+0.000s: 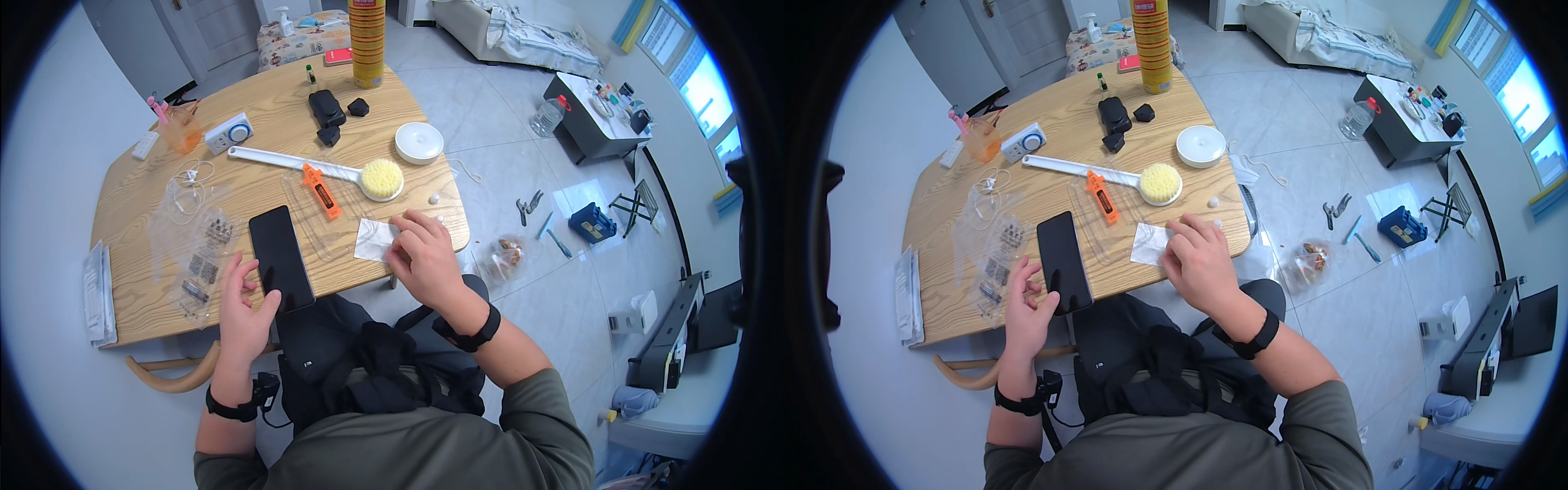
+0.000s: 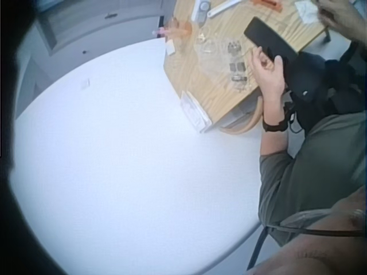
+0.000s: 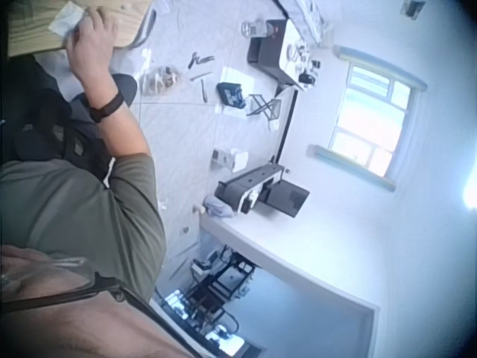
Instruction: The person picks up a long metal pole from the floor, walks through the living area and into the kitchen, then returns to the living room and joins two pole sections together. The person handles a cloth and a plastic bag earlier, but the main action is connecting the pole segments.
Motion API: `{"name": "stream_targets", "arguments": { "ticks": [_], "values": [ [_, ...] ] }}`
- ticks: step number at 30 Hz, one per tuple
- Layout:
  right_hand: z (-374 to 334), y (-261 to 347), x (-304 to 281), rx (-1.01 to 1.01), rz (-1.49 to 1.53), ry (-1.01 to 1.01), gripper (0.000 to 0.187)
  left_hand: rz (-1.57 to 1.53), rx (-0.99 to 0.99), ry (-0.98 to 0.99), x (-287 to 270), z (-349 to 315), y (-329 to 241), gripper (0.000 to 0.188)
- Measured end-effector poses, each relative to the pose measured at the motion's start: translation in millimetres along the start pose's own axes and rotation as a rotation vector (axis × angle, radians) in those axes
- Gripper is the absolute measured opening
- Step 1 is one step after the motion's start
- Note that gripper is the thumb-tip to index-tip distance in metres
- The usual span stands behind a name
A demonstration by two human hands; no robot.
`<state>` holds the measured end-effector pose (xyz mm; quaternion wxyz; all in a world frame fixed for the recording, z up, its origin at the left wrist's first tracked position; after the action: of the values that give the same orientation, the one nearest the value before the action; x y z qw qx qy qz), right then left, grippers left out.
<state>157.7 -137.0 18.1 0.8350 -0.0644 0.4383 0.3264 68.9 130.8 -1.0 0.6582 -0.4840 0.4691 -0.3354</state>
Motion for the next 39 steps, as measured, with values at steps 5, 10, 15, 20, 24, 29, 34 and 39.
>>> {"name": "stream_targets", "arguments": {
  "ticks": [5, 10, 15, 20, 24, 29, 34, 39],
  "values": [
    [-6.0, -4.0, 7.7, 0.045, 0.099, 0.110, 0.015, -0.037, 0.057, -0.027, 0.2, -2.0, -5.0, 0.046],
    [-8.9, -5.4, 4.1, 0.039, 0.219, 0.121, 0.018, -0.013, 0.234, -0.058, -1.7, -6.2, -19.3, 0.037],
    [-22.0, -6.7, -3.3, 0.226, 0.504, 0.247, 0.020, -0.232, 0.227, 0.060, 7.9, -11.1, -28.9, 0.033],
    [-20.1, 42.2, -29.7, -0.168, 0.597, 0.205, 0.021, -0.498, 0.092, 0.528, 67.1, -35.6, -51.1, 0.055],
    [-24.1, 71.5, -35.1, -0.264, 0.521, 0.094, 0.025, -0.641, -0.193, 0.793, 111.9, -63.7, -57.1, 0.055],
    [-21.4, 72.6, -33.7, -0.236, 0.620, 0.090, 0.030, -0.210, 0.022, 0.629, 92.4, -43.6, -60.3, 0.033],
    [-15.6, 49.4, -38.9, -0.106, 0.649, 0.092, 0.035, 0.046, 0.075, 0.210, 5.7, -19.6, -60.6, 0.018],
    [-16.1, 43.9, -30.6, -0.096, 0.688, 0.125, 0.031, 0.266, -0.167, -0.123, -94.7, 23.6, -37.6, 0.032]
  ]
}}
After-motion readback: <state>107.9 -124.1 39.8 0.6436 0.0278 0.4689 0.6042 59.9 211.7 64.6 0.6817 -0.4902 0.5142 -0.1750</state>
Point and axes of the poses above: each hand's wrist, its own z-axis towards the middle knuckle, its own x-axis out of the palm, y = z × x, the point moved 8 cm from there along z, towards the middle knuckle, and after that the axes turned 15 degrees about -z, right-handed, at the moved point
